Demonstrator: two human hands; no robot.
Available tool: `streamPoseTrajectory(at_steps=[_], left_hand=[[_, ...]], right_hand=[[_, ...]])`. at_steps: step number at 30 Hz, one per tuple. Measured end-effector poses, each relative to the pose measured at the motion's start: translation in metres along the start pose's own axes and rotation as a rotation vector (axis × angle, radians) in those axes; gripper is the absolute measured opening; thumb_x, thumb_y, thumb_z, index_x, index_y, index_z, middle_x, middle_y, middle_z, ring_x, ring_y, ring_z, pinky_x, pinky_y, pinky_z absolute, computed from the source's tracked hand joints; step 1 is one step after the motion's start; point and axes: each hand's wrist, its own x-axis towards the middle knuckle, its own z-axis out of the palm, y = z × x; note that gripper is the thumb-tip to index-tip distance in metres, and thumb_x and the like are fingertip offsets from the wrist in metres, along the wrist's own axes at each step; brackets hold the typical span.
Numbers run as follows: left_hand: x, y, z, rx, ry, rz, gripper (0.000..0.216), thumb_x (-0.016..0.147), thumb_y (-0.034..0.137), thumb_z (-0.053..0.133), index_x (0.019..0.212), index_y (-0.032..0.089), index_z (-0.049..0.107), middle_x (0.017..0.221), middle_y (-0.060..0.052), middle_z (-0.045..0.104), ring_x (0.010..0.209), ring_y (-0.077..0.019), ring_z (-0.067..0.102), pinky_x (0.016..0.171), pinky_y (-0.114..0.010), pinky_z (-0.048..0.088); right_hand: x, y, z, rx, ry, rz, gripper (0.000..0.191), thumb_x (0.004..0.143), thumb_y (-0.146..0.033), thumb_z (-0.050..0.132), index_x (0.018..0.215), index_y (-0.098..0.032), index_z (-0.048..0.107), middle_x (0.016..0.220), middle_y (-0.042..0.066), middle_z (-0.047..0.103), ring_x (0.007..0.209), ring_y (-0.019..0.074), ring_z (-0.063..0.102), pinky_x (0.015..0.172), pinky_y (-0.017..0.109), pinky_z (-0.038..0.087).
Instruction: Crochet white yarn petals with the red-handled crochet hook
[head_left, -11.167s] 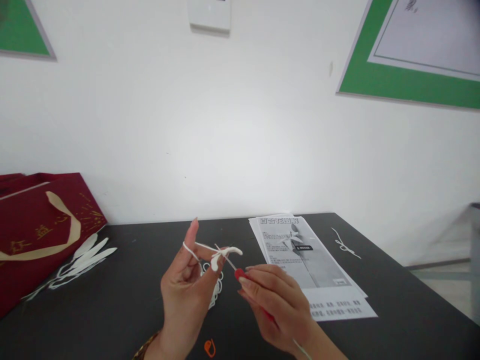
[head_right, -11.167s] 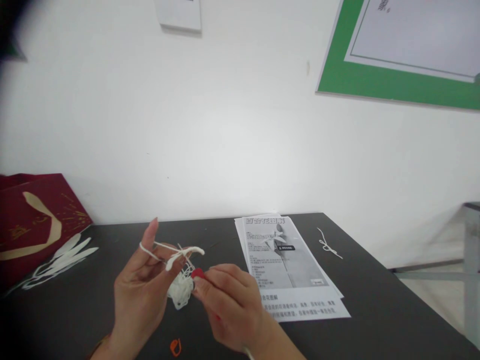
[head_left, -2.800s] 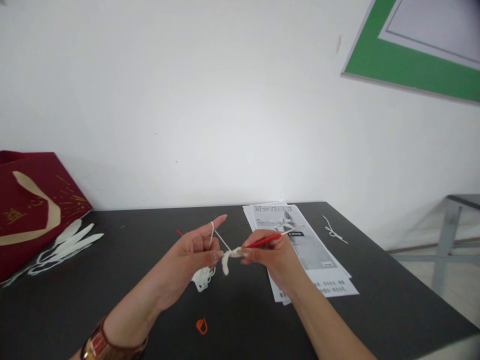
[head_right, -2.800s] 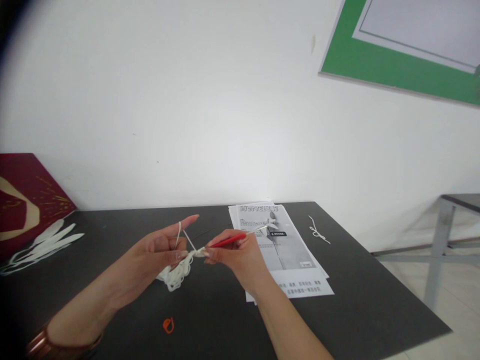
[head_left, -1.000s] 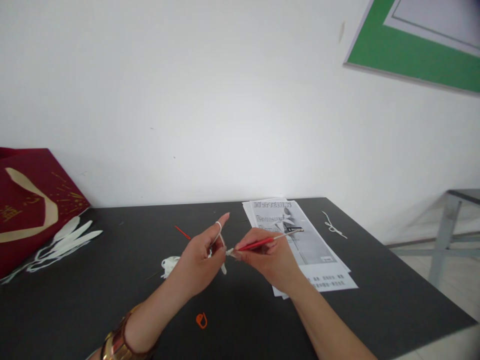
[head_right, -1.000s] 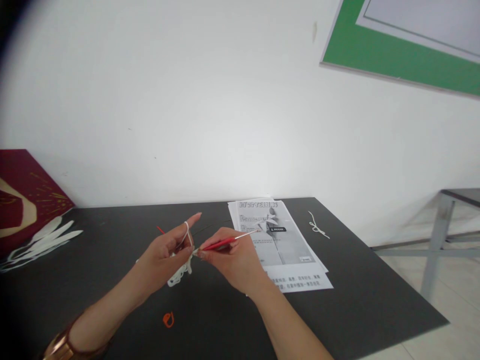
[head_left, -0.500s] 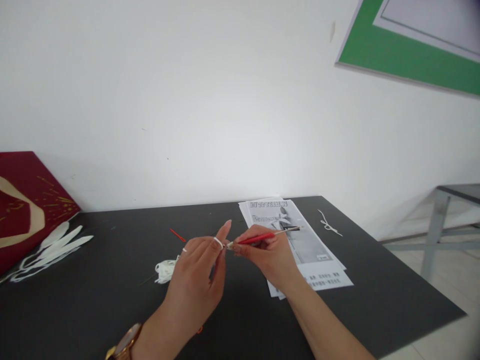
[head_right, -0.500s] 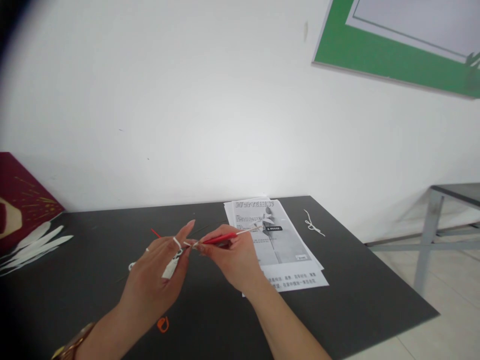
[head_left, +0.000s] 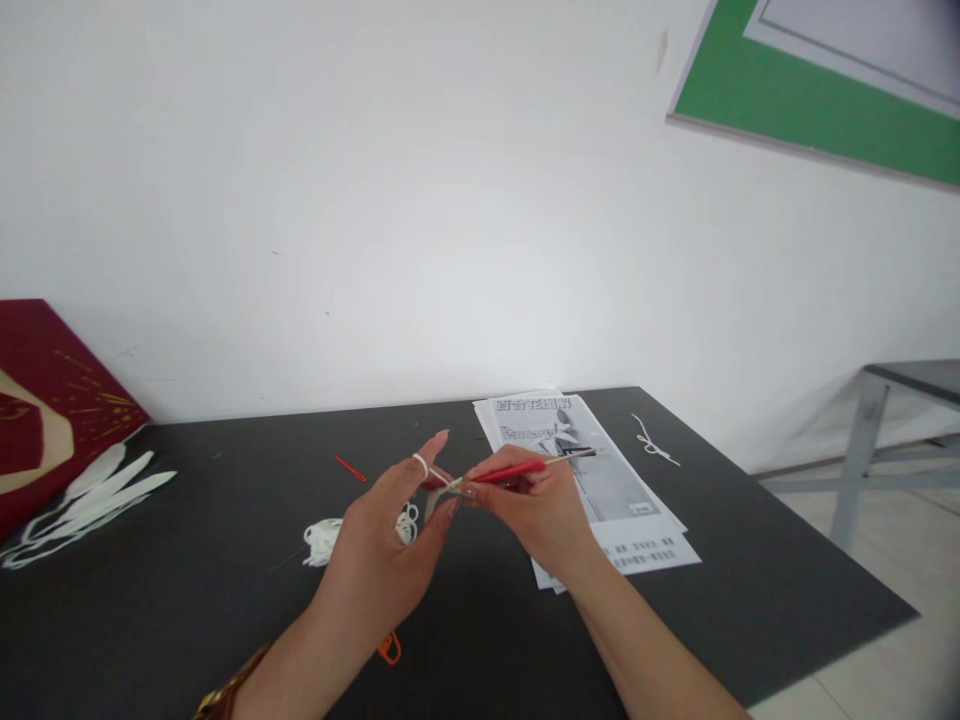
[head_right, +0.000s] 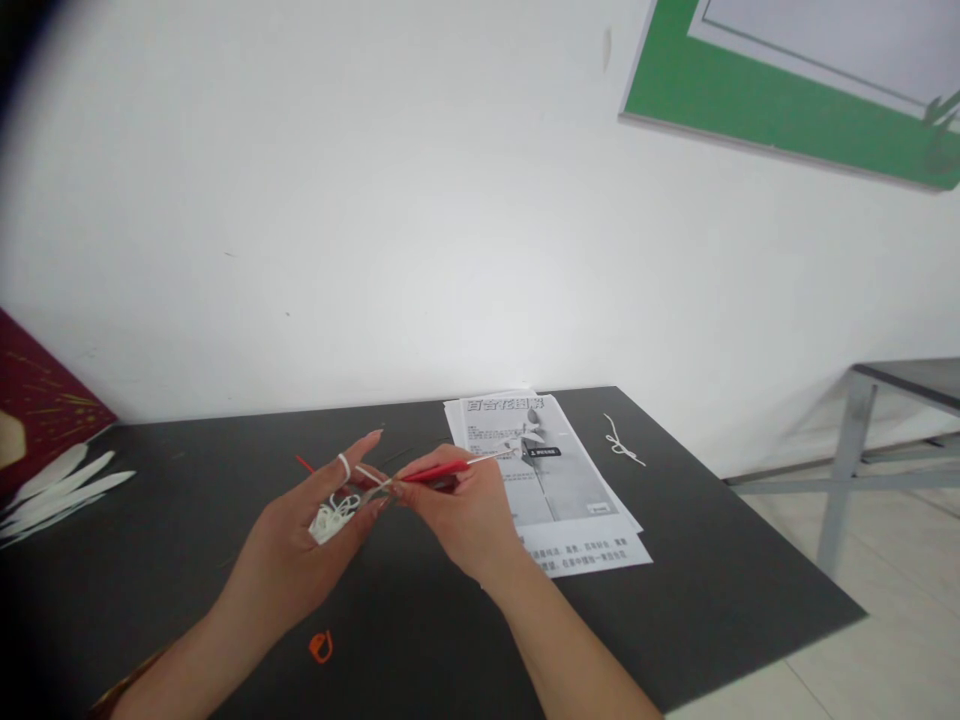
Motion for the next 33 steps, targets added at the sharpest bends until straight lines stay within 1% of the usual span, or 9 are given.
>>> streamPoseTrajectory(at_steps=[2, 9, 15, 22, 25, 27, 28, 30, 33], left_hand=[[0.002, 0.0, -0.002, -0.059, -0.007, -0.077, 0.047, 0.085, 0.031, 0.06, 0.13, 0.02, 0.055, 0.098, -0.005, 0.073, 0.09, -0.0231, 0.066, 0.086, -0.035, 0.048], [0.001, -0.001, 0.006, -0.133, 0.12, -0.156, 0.034, 0.084, 0.032, 0.061, 0.115, 0.02, 0.065, 0.086, -0.003, 0.07, 0.076, -0.02, 0.063, 0.075, -0.033, 0.048], [0.001, -0.003, 0.012, -0.245, 0.155, -0.227, 0.036, 0.085, 0.031, 0.059, 0.119, 0.018, 0.061, 0.076, 0.001, 0.063, 0.071, -0.0171, 0.059, 0.072, -0.03, 0.047], [0.002, -0.008, 0.012, -0.27, 0.11, -0.198, 0.042, 0.086, 0.025, 0.057, 0.126, 0.016, 0.055, 0.079, 0.001, 0.067, 0.075, -0.0177, 0.06, 0.078, -0.032, 0.047], [0.002, -0.009, 0.012, -0.231, 0.122, -0.159, 0.044, 0.085, 0.025, 0.058, 0.128, 0.016, 0.054, 0.079, 0.0, 0.068, 0.073, -0.0174, 0.061, 0.08, -0.033, 0.048], [0.002, -0.009, 0.012, -0.147, 0.134, -0.102, 0.044, 0.085, 0.023, 0.058, 0.129, 0.017, 0.054, 0.082, -0.001, 0.069, 0.072, -0.0169, 0.061, 0.08, -0.034, 0.049], [0.001, -0.009, 0.012, -0.086, 0.142, -0.044, 0.043, 0.085, 0.021, 0.058, 0.128, 0.018, 0.054, 0.087, -0.002, 0.07, 0.074, -0.017, 0.062, 0.081, -0.034, 0.049], [0.0, -0.009, 0.012, 0.045, 0.168, 0.131, 0.045, 0.085, 0.014, 0.058, 0.129, 0.019, 0.054, 0.097, -0.005, 0.07, 0.083, -0.0183, 0.063, 0.081, -0.033, 0.05], [-0.002, -0.011, 0.013, 0.167, 0.188, 0.393, 0.057, 0.083, 0.004, 0.055, 0.137, 0.019, 0.046, 0.095, -0.007, 0.069, 0.089, -0.0199, 0.062, 0.081, -0.032, 0.05]], right_hand=[[0.0, 0.0, 0.0, 0.005, 0.005, 0.001, 0.014, 0.059, -0.026, 0.085, 0.066, -0.019, 0.075, 0.066, 0.004, 0.071, 0.063, 0.019, 0.065, 0.059, 0.03, 0.053], [0.0, 0.0, 0.001, 0.062, 0.019, 0.056, 0.016, 0.057, -0.025, 0.086, 0.065, -0.018, 0.074, 0.062, 0.002, 0.07, 0.059, 0.0168, 0.064, 0.057, 0.028, 0.052], [0.0, 0.002, 0.002, 0.043, 0.013, 0.051, 0.016, 0.057, -0.024, 0.086, 0.066, -0.018, 0.074, 0.063, 0.003, 0.07, 0.06, 0.0171, 0.064, 0.056, 0.028, 0.052], [0.003, 0.004, 0.0, 0.149, 0.025, 0.117, 0.02, 0.053, -0.024, 0.087, 0.065, -0.016, 0.074, 0.06, 0.001, 0.07, 0.056, 0.0151, 0.064, 0.056, 0.026, 0.053], [0.004, 0.003, 0.0, 0.15, 0.032, 0.129, 0.021, 0.052, -0.023, 0.087, 0.066, -0.015, 0.074, 0.058, 0.001, 0.07, 0.055, 0.0139, 0.063, 0.056, 0.025, 0.053], [0.005, 0.003, 0.0, 0.143, 0.039, 0.119, 0.02, 0.052, -0.023, 0.087, 0.065, -0.015, 0.074, 0.058, 0.001, 0.07, 0.055, 0.0136, 0.063, 0.056, 0.024, 0.052], [0.005, 0.003, 0.0, 0.141, 0.045, 0.116, 0.02, 0.052, -0.023, 0.087, 0.064, -0.015, 0.074, 0.058, 0.001, 0.07, 0.055, 0.0137, 0.063, 0.056, 0.024, 0.052], [0.005, 0.002, 0.001, 0.136, 0.052, 0.112, 0.019, 0.052, -0.023, 0.087, 0.064, -0.015, 0.073, 0.057, 0.001, 0.069, 0.055, 0.0137, 0.063, 0.055, 0.024, 0.052], [0.005, 0.002, 0.001, 0.127, 0.05, 0.107, 0.018, 0.053, -0.021, 0.086, 0.064, -0.015, 0.074, 0.057, 0.001, 0.069, 0.054, 0.013, 0.062, 0.055, 0.023, 0.051]])
